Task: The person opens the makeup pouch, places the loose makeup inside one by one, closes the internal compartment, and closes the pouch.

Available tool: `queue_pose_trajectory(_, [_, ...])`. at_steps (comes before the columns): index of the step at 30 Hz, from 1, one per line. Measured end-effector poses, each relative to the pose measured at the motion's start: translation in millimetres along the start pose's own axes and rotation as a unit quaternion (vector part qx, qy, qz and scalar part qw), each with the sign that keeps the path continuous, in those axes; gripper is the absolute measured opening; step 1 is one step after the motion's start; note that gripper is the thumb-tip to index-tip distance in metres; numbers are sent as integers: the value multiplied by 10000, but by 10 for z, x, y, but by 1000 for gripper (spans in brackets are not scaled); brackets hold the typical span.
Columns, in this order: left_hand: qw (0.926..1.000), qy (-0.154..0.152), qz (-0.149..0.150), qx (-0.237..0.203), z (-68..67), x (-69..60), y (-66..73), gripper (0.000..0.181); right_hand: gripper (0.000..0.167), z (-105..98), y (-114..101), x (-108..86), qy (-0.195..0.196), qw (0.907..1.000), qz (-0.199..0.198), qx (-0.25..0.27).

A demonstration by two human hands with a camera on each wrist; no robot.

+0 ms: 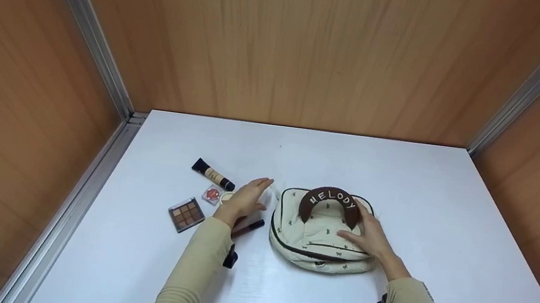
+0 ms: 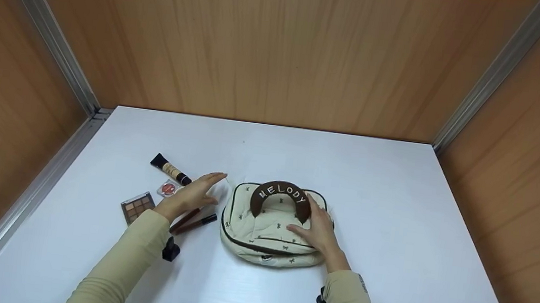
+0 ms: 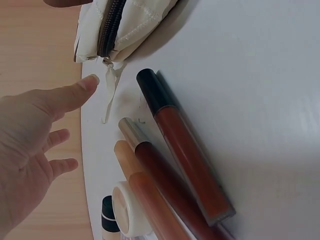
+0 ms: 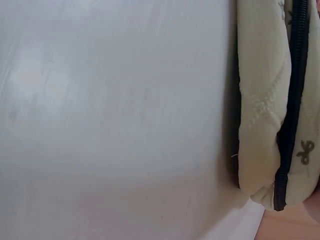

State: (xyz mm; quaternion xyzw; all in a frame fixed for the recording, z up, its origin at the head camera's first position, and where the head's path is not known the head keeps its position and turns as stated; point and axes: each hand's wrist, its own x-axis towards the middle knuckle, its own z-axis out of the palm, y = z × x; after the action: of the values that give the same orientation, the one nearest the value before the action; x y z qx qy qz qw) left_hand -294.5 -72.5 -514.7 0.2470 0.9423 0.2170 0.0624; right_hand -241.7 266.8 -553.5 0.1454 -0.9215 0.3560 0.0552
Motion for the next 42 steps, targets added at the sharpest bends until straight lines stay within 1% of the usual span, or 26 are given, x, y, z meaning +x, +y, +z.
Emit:
queue_pose_trajectory(3, [9998,14,44,179,3,5,-15,69,96,33,16,-8,53,10000,28,11])
queue_pose_trajectory(6, [9997,-13,42,239,4,17,-15,69,97,53,27,-20,96,9999,105,-34])
queue_pose_trajectory(11, [9993,-226,-117,266,-6,62,23,68,97,73,42,-29,174,9997,157,-85])
queue_pose_trajectory(16, [9986,-436,-250,166,5,120,58,67,96,102,57,-34,207,9995,211,-131])
queue_pose_trajectory(21, [9976,-495,-467,84,43,166,49,63,96,135,49,-34,175,9994,275,-152])
queue_pose_trajectory(24, [9977,-477,-465,-113,65,198,34,58,97,147,43,-41,173,9991,360,-144])
queue_pose_trajectory(26, [9974,-472,-448,-319,77,219,25,55,98,151,43,-46,159,9989,416,-139])
queue_pose_trajectory(28, [9958,-512,-504,-574,86,231,21,52,98,158,45,-49,149,9988,448,-135])
queue_pose_trajectory(33, [9874,-630,-745,-1247,117,238,27,45,97,177,48,-47,151,9989,435,-122])
queue_pose_trajectory(35, [9852,-633,-736,-1415,129,242,37,42,96,182,51,-46,170,9990,407,-121])
queue_pose_trajectory(40, [9834,-595,-634,-1595,141,261,80,42,96,181,68,-49,266,9992,261,-105])
queue_pose_trajectory(42, [9821,-613,-642,-1659,146,266,95,43,95,178,71,-56,288,9993,237,-101])
